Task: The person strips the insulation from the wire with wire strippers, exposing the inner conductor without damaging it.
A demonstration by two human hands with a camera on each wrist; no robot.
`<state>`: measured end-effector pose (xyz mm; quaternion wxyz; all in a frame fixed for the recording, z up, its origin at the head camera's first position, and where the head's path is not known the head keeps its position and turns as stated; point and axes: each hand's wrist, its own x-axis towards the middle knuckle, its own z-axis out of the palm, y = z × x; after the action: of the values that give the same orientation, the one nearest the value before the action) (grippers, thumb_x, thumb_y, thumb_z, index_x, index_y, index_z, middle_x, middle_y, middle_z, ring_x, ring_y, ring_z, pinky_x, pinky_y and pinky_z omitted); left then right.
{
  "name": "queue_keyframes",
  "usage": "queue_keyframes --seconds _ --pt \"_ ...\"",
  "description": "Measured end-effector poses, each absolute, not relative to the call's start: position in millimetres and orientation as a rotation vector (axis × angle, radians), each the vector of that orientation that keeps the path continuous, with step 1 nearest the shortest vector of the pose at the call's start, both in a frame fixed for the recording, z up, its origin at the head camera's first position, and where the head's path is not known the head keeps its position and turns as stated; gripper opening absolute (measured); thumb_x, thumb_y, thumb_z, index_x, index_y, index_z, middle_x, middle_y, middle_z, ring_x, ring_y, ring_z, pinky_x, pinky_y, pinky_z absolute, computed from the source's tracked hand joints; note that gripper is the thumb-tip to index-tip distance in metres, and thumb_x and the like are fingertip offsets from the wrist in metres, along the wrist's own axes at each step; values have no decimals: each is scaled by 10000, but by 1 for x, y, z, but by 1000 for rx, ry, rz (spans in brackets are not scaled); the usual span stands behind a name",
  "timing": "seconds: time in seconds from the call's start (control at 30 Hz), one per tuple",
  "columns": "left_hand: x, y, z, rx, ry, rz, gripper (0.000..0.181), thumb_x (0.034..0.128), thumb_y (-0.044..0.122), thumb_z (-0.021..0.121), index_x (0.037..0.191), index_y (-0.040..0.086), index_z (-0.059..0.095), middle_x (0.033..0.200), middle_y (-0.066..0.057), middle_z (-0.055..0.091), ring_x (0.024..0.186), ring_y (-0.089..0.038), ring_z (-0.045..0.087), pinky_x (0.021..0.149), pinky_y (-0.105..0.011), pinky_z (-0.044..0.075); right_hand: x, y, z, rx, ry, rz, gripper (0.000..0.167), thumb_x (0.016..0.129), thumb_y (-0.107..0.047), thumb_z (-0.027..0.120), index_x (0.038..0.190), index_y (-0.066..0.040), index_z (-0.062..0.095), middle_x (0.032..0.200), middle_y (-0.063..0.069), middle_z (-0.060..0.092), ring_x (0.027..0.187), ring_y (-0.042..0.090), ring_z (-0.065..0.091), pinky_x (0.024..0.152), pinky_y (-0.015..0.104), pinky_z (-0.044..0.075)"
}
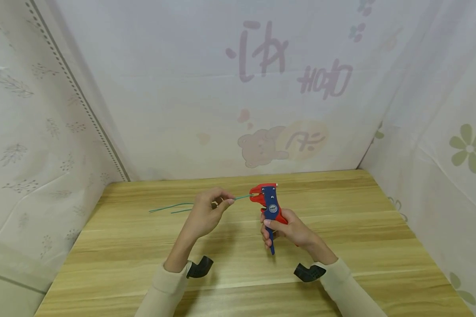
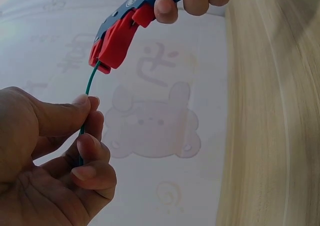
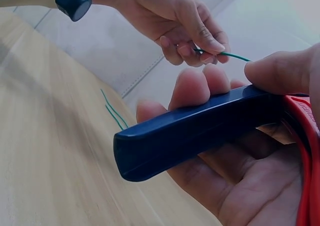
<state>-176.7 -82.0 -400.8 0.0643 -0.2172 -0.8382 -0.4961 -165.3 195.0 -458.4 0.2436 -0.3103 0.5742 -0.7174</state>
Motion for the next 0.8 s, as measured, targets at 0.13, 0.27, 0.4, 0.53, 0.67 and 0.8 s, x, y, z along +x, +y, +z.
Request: queue_keyframes --seconds 0.13,0.27,0.4,0.53,0.67,0.8 --pt "-177 -81 -401 -665 -2525 -1486 86 981 109 694 1019 127 769 922 -17 719 775 -137 581 672 -243 504 -165 194 -459 -858 1557 -1958 132 1093 -63 431 1170 24 493 853 72 650 707 162 681 730 441 639" --pt "-177 -81 -402 -666 -2529 -1479 85 980 112 696 1017 137 768 918 -29 721 766 -133 573 667 -240 496 -165 194 -460 -846 1560 -1953 125 1093 -84 447 1152 16 494 838 67 644 697 157 677 724 429 639" --pt "-177 -81 -402 -670 -2533 -1475 85 980 111 694 1020 129 767 930 -74 727 767 -138 572 665 -238 491 -164 193 -460 -834 1584 -1945 155 1094 -104 458 1131 46 478 817 60 640 681 151 674 716 422 638" --pt "-177 -81 -402 -677 -2530 -1474 82 981 109 693 1020 117 765 932 -77 729 769 -145 576 664 -240 493 -163 193 -459 -827 1592 -1940 269 1096 -114 459 1121 149 408 800 52 629 663 151 663 698 410 636" --pt "-176 -81 -401 -677 -2532 -1468 82 981 111 695 1023 108 765 920 -14 720 773 -141 578 675 -247 500 -163 193 -458 -830 1587 -1943 293 1097 -116 456 1101 169 389 770 42 608 635 146 646 666 374 632" --pt "-176 -81 -401 -676 -2537 -1468 82 984 112 691 1021 114 764 924 -5 718 775 -146 581 681 -252 506 -163 193 -458 -843 1589 -1946 264 1099 -107 443 1080 153 398 750 35 594 618 134 637 640 349 627"
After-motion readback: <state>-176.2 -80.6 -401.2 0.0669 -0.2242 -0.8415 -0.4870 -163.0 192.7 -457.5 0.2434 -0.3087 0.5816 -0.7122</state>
